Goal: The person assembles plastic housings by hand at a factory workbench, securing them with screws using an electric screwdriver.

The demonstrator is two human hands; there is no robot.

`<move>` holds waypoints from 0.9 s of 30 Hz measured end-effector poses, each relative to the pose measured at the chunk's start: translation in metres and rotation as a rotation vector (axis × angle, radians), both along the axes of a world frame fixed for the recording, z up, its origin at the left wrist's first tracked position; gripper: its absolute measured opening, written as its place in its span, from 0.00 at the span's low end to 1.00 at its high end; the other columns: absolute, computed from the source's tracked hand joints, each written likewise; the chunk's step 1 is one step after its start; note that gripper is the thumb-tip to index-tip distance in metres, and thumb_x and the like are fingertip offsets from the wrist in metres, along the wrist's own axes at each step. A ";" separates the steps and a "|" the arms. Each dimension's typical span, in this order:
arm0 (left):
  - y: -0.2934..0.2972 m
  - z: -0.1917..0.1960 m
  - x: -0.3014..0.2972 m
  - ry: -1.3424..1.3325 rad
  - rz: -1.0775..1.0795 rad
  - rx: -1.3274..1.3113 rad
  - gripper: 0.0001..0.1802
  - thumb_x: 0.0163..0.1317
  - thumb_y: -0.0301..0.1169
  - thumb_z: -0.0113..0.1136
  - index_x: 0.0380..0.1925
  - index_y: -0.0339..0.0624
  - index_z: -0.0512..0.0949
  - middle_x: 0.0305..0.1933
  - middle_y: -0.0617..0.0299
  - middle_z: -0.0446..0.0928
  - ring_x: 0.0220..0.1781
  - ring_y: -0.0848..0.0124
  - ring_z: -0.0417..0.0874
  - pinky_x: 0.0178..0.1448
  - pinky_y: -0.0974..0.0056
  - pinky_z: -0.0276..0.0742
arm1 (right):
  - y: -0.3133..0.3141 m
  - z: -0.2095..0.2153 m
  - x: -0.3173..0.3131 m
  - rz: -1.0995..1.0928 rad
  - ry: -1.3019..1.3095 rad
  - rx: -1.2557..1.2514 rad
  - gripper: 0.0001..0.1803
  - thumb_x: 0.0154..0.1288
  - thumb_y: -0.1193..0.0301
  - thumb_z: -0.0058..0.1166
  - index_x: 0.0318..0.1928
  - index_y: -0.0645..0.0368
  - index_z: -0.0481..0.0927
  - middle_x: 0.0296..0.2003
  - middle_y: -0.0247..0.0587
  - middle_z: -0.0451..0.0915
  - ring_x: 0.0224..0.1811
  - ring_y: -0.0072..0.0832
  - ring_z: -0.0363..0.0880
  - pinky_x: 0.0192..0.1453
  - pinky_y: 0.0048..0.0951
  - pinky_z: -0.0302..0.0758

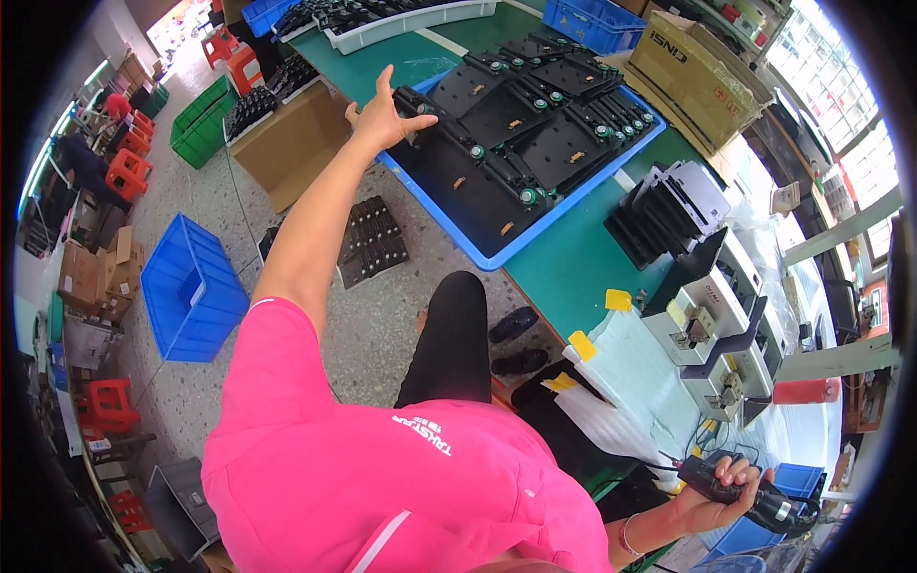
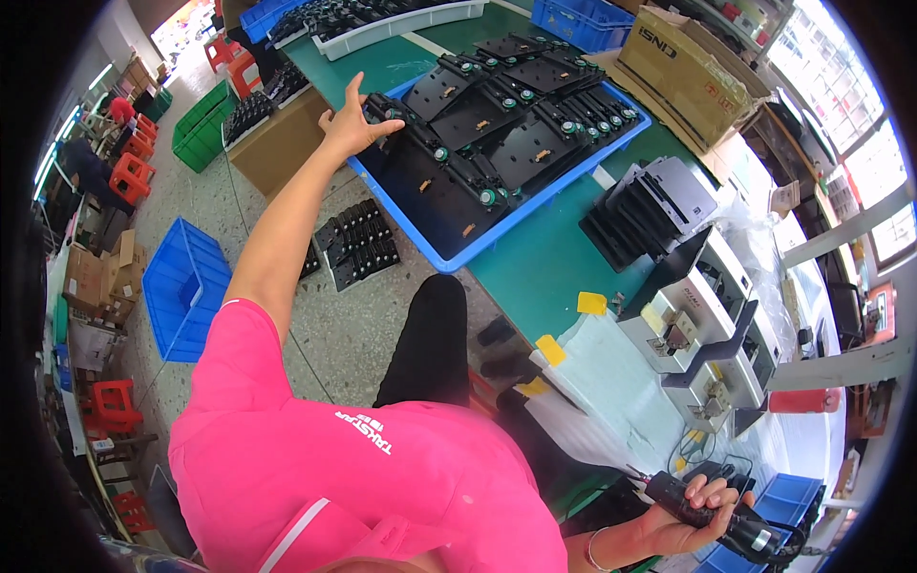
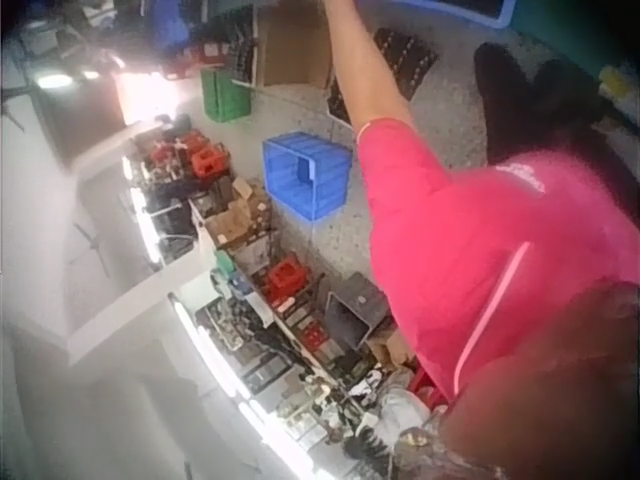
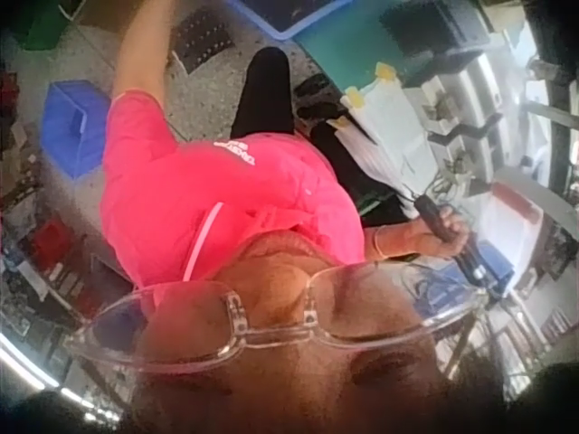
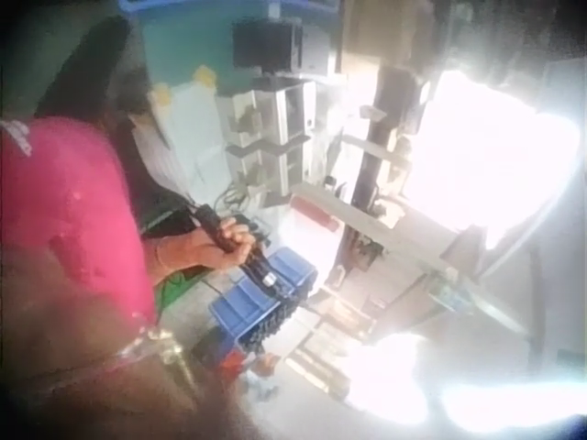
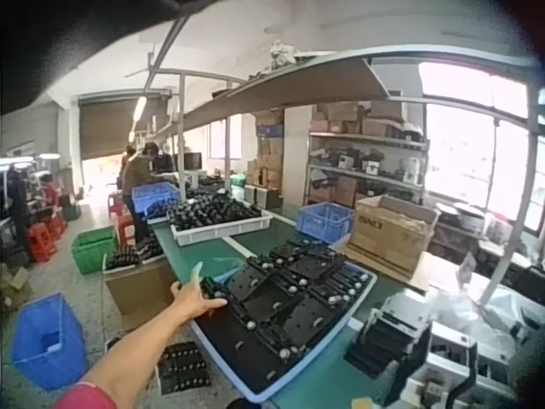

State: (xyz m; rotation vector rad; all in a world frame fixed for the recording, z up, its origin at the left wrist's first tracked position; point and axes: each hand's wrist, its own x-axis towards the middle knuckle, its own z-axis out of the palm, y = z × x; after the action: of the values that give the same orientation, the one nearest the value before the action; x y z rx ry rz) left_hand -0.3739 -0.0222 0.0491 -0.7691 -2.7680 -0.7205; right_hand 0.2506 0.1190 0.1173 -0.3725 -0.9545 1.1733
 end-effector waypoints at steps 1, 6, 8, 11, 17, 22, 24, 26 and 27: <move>0.000 0.003 0.002 -0.016 0.002 0.016 0.70 0.36 0.68 0.70 0.73 0.51 0.42 0.65 0.47 0.71 0.68 0.55 0.69 0.72 0.39 0.40 | 0.001 0.000 -0.001 -0.004 -0.001 0.000 0.16 0.70 0.74 0.45 0.56 0.64 0.65 0.26 0.34 0.65 0.26 0.21 0.63 0.28 0.23 0.64; 0.006 0.011 0.004 0.002 -0.045 0.083 0.71 0.36 0.68 0.71 0.73 0.50 0.42 0.63 0.48 0.72 0.67 0.54 0.71 0.71 0.36 0.40 | -0.001 -0.003 0.007 -0.008 -0.007 0.010 0.15 0.70 0.74 0.46 0.55 0.62 0.65 0.26 0.32 0.64 0.27 0.20 0.62 0.28 0.22 0.65; 0.026 0.023 0.006 0.057 -0.050 0.076 0.71 0.37 0.67 0.71 0.73 0.49 0.41 0.62 0.51 0.74 0.66 0.55 0.72 0.72 0.39 0.41 | -0.008 -0.003 0.015 -0.022 0.007 0.007 0.15 0.69 0.75 0.47 0.54 0.61 0.65 0.25 0.31 0.62 0.27 0.19 0.62 0.28 0.21 0.65; 0.020 0.059 0.024 0.107 -0.079 0.035 0.69 0.38 0.64 0.72 0.73 0.48 0.43 0.61 0.54 0.74 0.64 0.57 0.74 0.70 0.49 0.57 | 0.001 -0.005 0.013 0.121 0.122 -0.047 0.18 0.65 0.78 0.50 0.55 0.59 0.64 0.25 0.30 0.61 0.26 0.20 0.61 0.30 0.23 0.65; 0.040 0.126 0.132 0.211 -0.604 0.135 0.63 0.36 0.51 0.78 0.72 0.56 0.51 0.58 0.51 0.77 0.60 0.61 0.78 0.68 0.57 0.65 | -0.003 -0.010 0.006 0.087 0.093 0.023 0.21 0.65 0.73 0.47 0.58 0.59 0.63 0.26 0.34 0.67 0.24 0.22 0.65 0.30 0.26 0.66; 0.075 0.128 0.258 0.368 -1.020 -0.061 0.67 0.26 0.54 0.78 0.71 0.60 0.54 0.56 0.57 0.77 0.62 0.64 0.75 0.71 0.52 0.45 | 0.000 -0.028 0.025 0.102 0.131 0.021 0.24 0.63 0.72 0.48 0.60 0.58 0.61 0.26 0.36 0.68 0.23 0.23 0.65 0.28 0.27 0.67; 0.083 0.117 0.299 0.284 -1.101 -0.151 0.68 0.25 0.48 0.81 0.71 0.58 0.53 0.54 0.58 0.77 0.62 0.66 0.75 0.71 0.50 0.44 | 0.004 -0.031 0.034 0.140 0.152 0.054 0.25 0.63 0.71 0.48 0.61 0.58 0.61 0.26 0.36 0.68 0.23 0.24 0.66 0.27 0.27 0.68; 0.098 0.100 0.328 0.173 -1.143 -0.268 0.70 0.22 0.49 0.81 0.71 0.54 0.54 0.59 0.56 0.76 0.65 0.65 0.73 0.74 0.50 0.40 | 0.010 -0.037 0.042 0.130 0.183 0.041 0.26 0.63 0.72 0.48 0.61 0.59 0.61 0.26 0.36 0.69 0.22 0.24 0.67 0.25 0.27 0.69; 0.101 0.092 0.341 0.157 -1.153 -0.330 0.70 0.21 0.46 0.82 0.71 0.54 0.54 0.58 0.56 0.76 0.64 0.65 0.73 0.74 0.49 0.40 | 0.013 -0.038 0.046 0.109 0.174 0.020 0.26 0.62 0.73 0.48 0.61 0.59 0.61 0.26 0.37 0.69 0.21 0.25 0.67 0.24 0.28 0.69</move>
State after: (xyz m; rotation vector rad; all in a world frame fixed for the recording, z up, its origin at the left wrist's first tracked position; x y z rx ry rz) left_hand -0.0333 0.0793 0.1408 -2.3975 -2.1015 -0.2701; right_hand 0.2962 0.1323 0.0792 -0.1999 -0.8421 1.2729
